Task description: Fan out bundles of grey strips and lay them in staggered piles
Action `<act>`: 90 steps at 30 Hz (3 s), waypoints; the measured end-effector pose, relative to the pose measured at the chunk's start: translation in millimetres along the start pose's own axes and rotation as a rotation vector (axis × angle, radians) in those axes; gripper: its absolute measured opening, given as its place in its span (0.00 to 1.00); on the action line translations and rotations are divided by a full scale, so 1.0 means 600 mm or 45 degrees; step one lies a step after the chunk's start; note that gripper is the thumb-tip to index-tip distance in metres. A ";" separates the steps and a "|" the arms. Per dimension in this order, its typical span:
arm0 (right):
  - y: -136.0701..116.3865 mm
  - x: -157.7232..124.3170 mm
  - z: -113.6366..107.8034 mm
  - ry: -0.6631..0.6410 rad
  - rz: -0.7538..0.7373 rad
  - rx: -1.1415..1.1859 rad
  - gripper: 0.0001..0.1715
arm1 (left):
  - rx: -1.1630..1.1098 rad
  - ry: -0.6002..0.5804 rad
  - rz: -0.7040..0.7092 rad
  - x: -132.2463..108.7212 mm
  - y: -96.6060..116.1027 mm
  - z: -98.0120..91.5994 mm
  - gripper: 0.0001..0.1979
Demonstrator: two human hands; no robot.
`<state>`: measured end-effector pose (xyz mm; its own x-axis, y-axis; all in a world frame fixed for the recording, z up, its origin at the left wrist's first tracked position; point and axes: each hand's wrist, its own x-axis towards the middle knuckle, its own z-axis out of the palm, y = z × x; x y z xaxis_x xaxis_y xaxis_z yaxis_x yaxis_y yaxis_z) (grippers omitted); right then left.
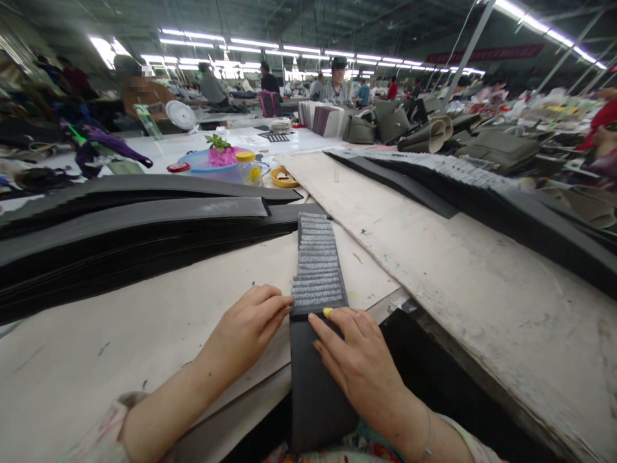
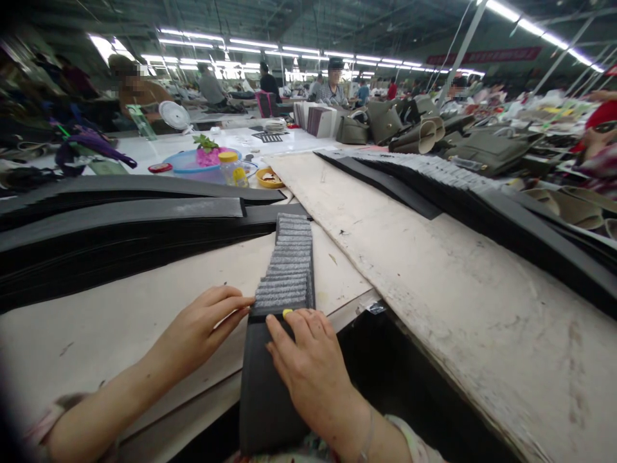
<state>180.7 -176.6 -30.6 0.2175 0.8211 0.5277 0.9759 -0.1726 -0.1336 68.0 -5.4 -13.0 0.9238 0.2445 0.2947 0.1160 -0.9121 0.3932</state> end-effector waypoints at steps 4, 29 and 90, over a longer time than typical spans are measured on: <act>-0.001 0.000 0.000 0.013 -0.005 -0.007 0.17 | -0.142 -0.078 -0.113 0.019 0.008 -0.010 0.08; 0.000 -0.009 0.007 0.177 -0.091 0.093 0.13 | -0.279 -0.579 -0.049 0.121 0.076 -0.001 0.24; 0.044 0.045 -0.009 -0.294 0.101 0.359 0.18 | -0.240 -0.371 -0.085 0.038 0.033 -0.025 0.12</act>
<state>212.7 -162.1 -15.2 0.2511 0.9178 0.3075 0.9056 -0.1106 -0.4094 85.7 -13.1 14.5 0.9849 0.1728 0.0123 0.1357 -0.8137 0.5652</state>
